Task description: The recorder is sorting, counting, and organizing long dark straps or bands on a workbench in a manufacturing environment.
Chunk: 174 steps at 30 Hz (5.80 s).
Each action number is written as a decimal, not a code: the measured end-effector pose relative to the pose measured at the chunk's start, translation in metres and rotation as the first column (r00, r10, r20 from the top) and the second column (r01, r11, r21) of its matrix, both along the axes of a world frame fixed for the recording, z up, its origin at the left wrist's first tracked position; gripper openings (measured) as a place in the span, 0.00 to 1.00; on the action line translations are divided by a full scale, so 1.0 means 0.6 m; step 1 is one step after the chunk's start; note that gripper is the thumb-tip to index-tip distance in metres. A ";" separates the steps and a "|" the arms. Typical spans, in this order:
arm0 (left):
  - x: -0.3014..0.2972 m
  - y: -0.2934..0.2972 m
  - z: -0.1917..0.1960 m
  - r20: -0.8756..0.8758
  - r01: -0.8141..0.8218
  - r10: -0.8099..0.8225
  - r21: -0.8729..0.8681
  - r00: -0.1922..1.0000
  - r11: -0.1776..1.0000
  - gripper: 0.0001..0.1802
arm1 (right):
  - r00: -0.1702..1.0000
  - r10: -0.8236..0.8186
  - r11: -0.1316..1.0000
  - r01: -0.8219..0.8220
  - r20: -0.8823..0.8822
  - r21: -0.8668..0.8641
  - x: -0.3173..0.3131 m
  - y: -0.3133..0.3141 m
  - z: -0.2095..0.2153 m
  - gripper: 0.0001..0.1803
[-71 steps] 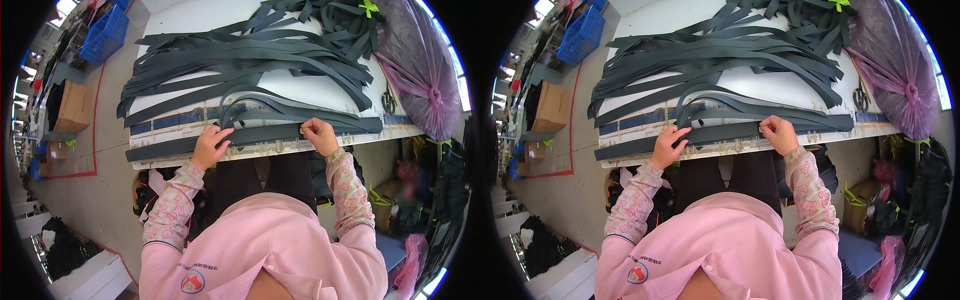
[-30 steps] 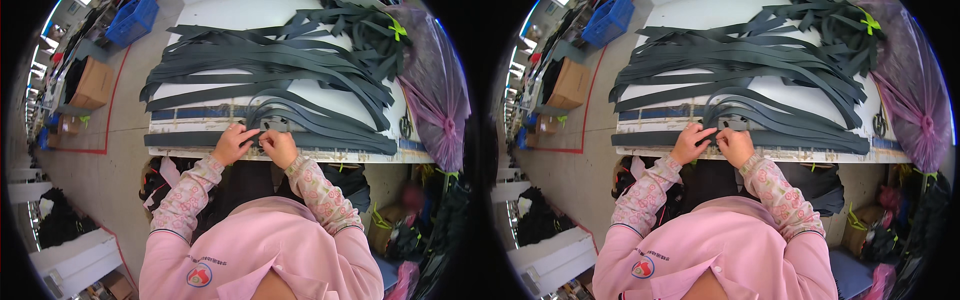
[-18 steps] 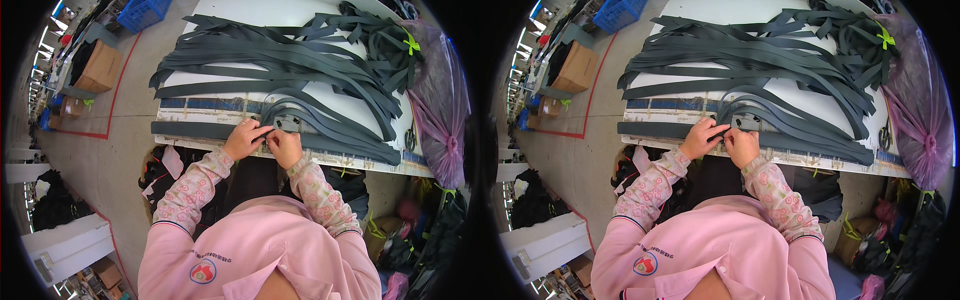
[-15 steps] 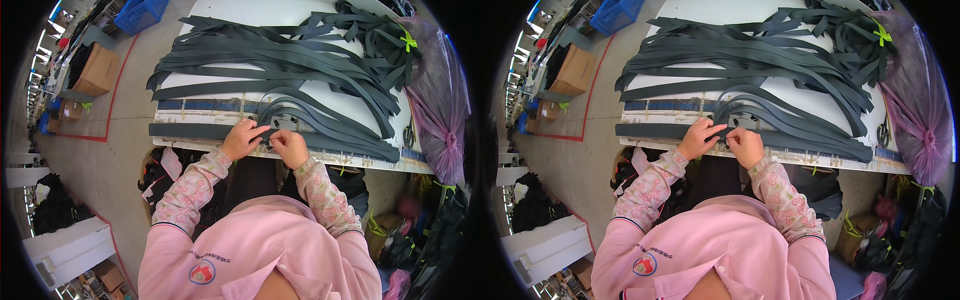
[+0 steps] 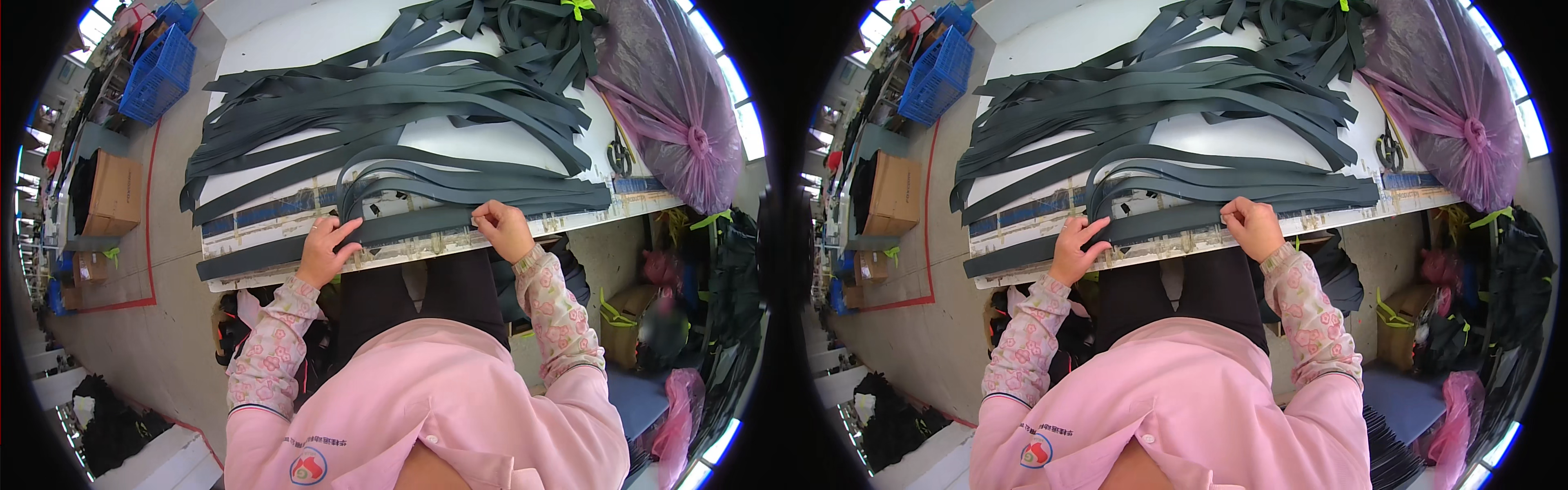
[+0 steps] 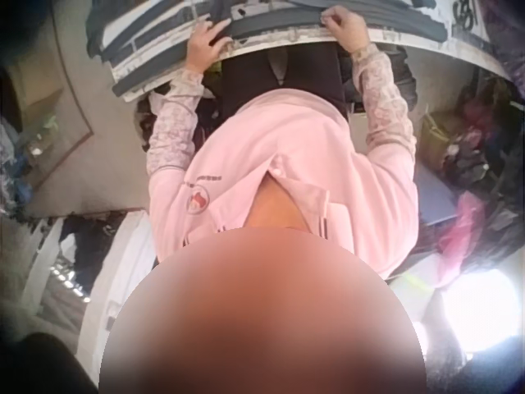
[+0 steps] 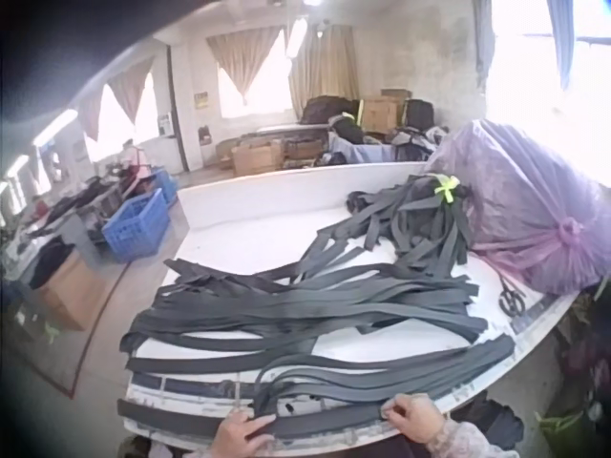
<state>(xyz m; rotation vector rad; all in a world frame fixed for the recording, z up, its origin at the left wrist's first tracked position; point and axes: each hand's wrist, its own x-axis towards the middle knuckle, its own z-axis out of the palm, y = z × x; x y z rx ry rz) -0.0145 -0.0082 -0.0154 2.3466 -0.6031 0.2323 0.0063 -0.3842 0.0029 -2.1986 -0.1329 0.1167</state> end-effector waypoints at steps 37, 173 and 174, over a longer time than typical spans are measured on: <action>0.009 -0.003 -0.012 0.083 0.031 -0.026 -0.050 0.996 0.998 0.29 | 0.944 0.287 0.957 -0.289 0.163 -0.011 0.002 0.289 -0.017 0.04; 0.010 -0.015 -0.006 0.136 0.009 -0.015 0.044 0.991 0.999 0.26 | 0.981 0.178 0.980 -0.168 -0.083 0.108 0.012 0.264 0.004 0.06; 0.009 -0.013 -0.008 0.116 0.005 -0.011 0.053 0.993 0.999 0.27 | 0.972 0.217 0.971 -0.206 -0.085 0.120 0.008 0.270 -0.002 0.06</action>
